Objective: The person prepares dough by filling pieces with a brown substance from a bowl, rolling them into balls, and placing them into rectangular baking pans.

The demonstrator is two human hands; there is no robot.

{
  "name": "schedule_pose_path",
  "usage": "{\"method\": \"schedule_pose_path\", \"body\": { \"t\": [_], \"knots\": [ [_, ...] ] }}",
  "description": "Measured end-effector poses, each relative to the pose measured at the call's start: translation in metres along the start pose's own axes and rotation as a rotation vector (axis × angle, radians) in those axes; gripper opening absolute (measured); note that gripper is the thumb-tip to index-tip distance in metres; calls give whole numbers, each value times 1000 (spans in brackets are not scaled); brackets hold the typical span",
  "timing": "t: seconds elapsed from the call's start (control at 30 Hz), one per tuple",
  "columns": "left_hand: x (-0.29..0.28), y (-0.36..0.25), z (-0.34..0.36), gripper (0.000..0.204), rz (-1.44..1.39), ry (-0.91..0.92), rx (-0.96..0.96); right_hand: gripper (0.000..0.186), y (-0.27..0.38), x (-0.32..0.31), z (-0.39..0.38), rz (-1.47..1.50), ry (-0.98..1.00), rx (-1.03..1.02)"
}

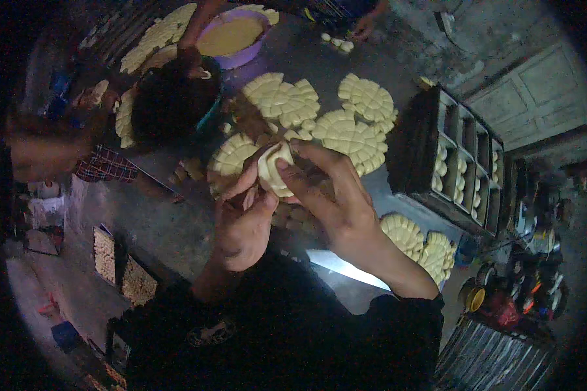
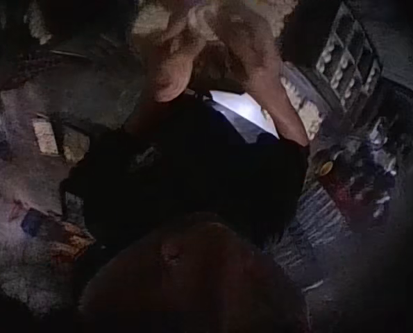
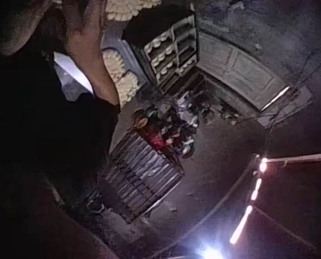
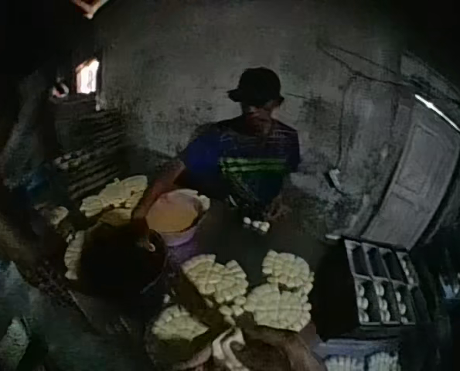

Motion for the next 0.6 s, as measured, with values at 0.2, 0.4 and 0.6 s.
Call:
{"method": "schedule_pose_path", "body": {
  "t": [0.2,0.4,0.6],
  "knots": [
    [44,40,-64,38,-17,0,-78,32,3,-48,-90,218,-135,-55],
    [51,60,-102,13,296,28,-99,36,41,-73,-147,-66,-110,-183],
    [78,45,-111,15,765,199,-61,17,26,-92,-146,279,-38,44]
  ]
}}
Point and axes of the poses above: each hand's wrist, its own z-axis towards the middle knuckle, its own x-axis out of the palm, y = z × x, the point moved 9 cm from there along z, towards the middle knuckle, and after that the axes turned 8 degrees about x, right-handed, at the moved point
